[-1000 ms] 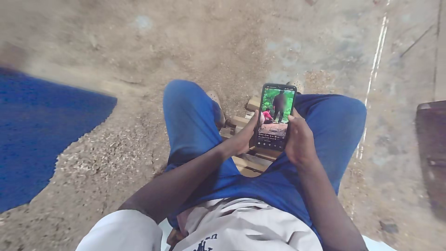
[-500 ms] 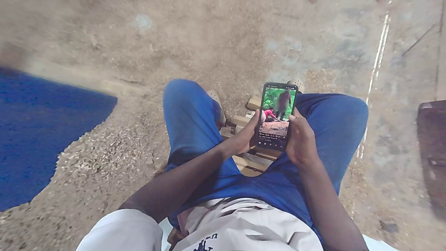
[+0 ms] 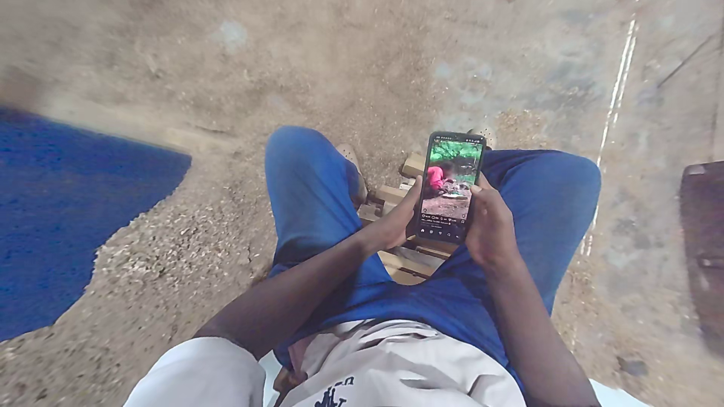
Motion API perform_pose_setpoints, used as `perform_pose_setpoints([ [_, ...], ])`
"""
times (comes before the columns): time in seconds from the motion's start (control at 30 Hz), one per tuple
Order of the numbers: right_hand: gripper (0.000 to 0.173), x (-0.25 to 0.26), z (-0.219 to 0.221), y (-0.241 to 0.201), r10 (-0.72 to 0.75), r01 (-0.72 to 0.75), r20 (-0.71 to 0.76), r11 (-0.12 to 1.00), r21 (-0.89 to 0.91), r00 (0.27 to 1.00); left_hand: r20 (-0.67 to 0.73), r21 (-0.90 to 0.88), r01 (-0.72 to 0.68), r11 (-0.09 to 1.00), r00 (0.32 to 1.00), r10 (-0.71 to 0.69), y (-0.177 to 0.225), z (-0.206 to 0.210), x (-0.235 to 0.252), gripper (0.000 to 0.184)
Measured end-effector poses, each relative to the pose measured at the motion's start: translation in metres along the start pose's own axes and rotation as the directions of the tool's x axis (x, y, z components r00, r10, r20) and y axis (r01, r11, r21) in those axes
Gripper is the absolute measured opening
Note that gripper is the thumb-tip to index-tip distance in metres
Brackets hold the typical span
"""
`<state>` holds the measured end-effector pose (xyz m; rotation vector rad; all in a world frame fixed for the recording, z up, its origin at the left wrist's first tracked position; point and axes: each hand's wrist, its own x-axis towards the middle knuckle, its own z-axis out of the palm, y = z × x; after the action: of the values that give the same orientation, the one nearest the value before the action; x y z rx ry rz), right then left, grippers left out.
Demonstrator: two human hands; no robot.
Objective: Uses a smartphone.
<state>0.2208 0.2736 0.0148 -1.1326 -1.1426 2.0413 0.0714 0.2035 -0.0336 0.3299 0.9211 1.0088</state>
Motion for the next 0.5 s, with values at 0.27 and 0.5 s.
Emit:
perform_pose_setpoints([
  [0.27,0.048,-0.0008,0.0010,-0.0011,0.007,-0.007,0.001,1.000,0.007,1.000,0.022,0.003,-0.012,1.000,1.000,0.012,-0.0006,-0.0008,-0.0003,0.077],
  [0.5,0.049,0.0001,0.0000,0.0000,-0.004,0.003,0.011,1.000,0.010,1.000,0.005,0.008,-0.001,1.000,1.000,0.001,0.0001,0.0003,-0.0002,0.076],
])
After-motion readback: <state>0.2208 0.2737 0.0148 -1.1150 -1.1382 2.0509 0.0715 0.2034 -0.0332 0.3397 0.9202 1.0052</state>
